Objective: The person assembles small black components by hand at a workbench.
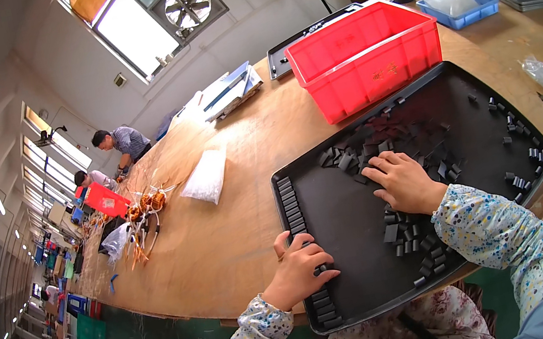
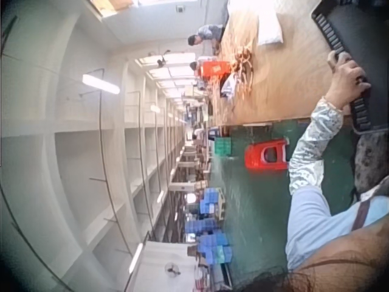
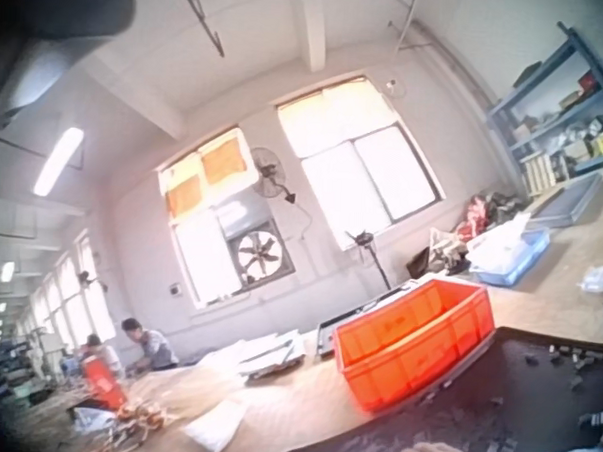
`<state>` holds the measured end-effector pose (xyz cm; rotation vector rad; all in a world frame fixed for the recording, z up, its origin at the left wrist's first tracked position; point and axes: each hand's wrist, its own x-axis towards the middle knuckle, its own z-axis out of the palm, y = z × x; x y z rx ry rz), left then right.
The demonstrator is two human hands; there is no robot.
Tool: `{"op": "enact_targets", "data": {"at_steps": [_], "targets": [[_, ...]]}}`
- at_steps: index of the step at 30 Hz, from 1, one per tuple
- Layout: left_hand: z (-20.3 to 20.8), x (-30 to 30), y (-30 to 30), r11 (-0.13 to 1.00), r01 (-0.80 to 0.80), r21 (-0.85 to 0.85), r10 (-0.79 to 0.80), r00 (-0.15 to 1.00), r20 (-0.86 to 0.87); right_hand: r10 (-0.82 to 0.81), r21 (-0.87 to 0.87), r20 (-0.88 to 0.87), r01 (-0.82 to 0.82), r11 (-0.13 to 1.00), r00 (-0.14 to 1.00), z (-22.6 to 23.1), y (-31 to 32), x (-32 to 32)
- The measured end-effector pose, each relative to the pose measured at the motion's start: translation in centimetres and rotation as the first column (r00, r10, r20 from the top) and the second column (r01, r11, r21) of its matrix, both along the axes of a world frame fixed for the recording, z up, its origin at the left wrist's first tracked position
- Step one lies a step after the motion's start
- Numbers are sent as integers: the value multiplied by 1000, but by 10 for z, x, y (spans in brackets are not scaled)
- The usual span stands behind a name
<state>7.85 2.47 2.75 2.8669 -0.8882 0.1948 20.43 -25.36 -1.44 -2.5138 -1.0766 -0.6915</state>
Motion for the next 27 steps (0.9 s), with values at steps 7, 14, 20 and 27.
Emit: {"op": "enact_targets", "data": {"at_steps": [7,14,20,27], "targets": [[-14,-2,-9,1000,29,5,-30,998,64,24,-28,-139,-28,999,990,3,0,3],[-9,14,-67,973,66,-221,-37,990,134,-14,38,53,12,999,998,-5,-6,8],[-34,31,-88,843,44,-536,-93,994,-64,126,80,-13,-125,989,992,-1,-2,12],[-25,23,-67,703,-146,-696,-9,977,-213,164,271,-14,-154,950,986,7,-4,8]]}}
